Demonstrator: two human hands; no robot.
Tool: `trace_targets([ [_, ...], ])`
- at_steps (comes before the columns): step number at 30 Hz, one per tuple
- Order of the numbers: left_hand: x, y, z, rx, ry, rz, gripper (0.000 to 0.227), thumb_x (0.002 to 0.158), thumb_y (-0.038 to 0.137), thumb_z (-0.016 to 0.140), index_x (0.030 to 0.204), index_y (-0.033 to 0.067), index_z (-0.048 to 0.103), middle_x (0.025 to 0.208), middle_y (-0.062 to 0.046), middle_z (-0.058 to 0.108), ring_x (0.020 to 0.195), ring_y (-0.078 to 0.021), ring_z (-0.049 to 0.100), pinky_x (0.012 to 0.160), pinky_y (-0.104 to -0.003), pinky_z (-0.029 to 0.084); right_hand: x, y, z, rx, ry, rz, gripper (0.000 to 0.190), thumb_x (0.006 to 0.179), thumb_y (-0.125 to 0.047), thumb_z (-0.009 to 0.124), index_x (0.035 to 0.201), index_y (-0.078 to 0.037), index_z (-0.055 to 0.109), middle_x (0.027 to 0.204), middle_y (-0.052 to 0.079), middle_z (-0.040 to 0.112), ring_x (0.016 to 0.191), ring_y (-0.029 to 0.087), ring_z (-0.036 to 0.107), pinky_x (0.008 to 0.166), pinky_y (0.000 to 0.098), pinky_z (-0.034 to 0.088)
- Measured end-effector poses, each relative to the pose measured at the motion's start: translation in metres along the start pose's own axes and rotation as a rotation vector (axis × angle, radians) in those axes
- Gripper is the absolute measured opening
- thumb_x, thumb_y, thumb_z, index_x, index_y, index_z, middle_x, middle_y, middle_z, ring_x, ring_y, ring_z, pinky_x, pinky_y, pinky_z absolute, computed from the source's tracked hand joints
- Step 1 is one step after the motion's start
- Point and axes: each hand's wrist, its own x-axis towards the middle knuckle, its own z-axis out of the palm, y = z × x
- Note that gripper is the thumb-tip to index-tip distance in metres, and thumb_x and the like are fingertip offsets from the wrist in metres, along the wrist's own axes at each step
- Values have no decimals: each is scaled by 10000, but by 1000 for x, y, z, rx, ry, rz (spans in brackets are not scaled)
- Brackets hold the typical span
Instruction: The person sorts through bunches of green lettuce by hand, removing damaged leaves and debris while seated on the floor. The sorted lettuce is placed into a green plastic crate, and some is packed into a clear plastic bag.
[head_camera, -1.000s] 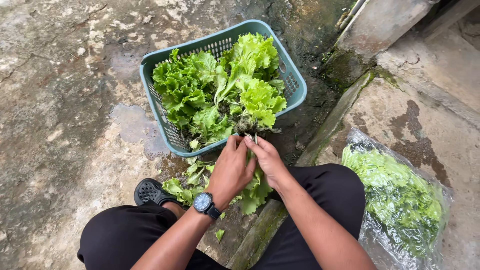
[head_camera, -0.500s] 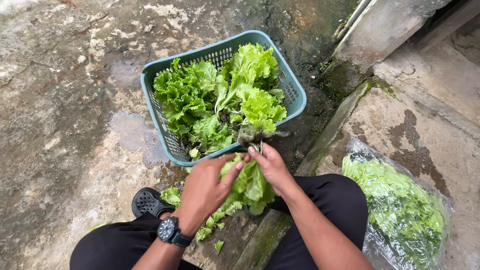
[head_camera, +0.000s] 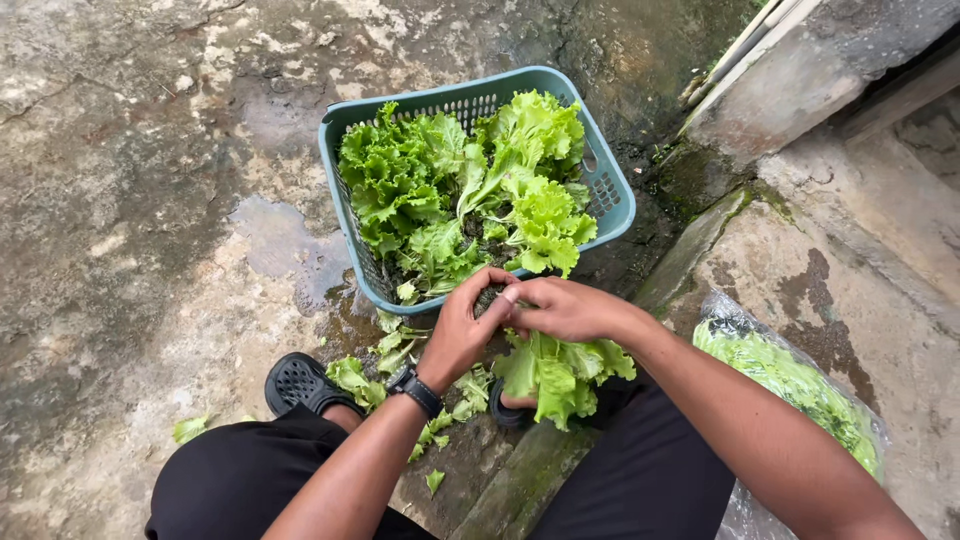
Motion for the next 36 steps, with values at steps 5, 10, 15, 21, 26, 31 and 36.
trace_targets([
  [5,-27,-4,30,-18,285,-327,541,1249,576,698,1237,71,894,1124,-237,894,1210,-459,859,1096,-636,618,29,27,54,-308,-43,37,272,1217,-266,676,1143,-66,844,971,147,937,913,404,875,878,574,678],
  [10,-53,-102,33,44,383,-563,773,1293,606,512,907,21,839,841,-244,842,975,-438,841,951,-614,595,53,62,113,-501,-3,18,210,1175,-290,710,1169,-86,761,969,191,892,938,510,896,773,655,669],
  [15,-77,-140,31,235,265,-622,892,1282,626,453,775,-7,824,869,-326,847,1082,-629,827,944,-715,534,69,73,142,-472,-202,59,345,1136,-282,683,1078,35,804,1047,337,892,1100,621,872,914,741,684],
  [21,-103,-167,14,313,246,-670,912,1278,611,396,809,-36,836,883,-338,855,1130,-622,847,965,-742,572,107,106,191,-537,-267,87,454,1116,-330,672,1090,59,904,1101,350,912,1141,605,886,958,752,698],
  [26,-113,-189,6,353,306,-709,888,1272,576,428,822,-58,857,906,-357,852,1105,-616,850,953,-747,562,107,88,206,-567,-217,82,415,1121,-332,641,1108,0,890,1087,301,921,1114,573,905,959,728,717],
  [31,-111,-195,-1,348,371,-710,862,1269,524,444,794,-81,833,862,-377,812,1034,-625,840,920,-743,560,96,67,197,-569,-105,7,402,1177,-310,544,1126,-10,807,1043,308,910,1031,568,915,958,752,700],
  [36,-113,-191,-14,176,363,-635,961,1296,713,441,740,-1,764,797,-333,821,860,-473,840,868,-589,609,70,27,188,-588,-2,-47,340,1228,-178,477,1256,35,740,946,248,878,941,491,929,1025,713,707],
])
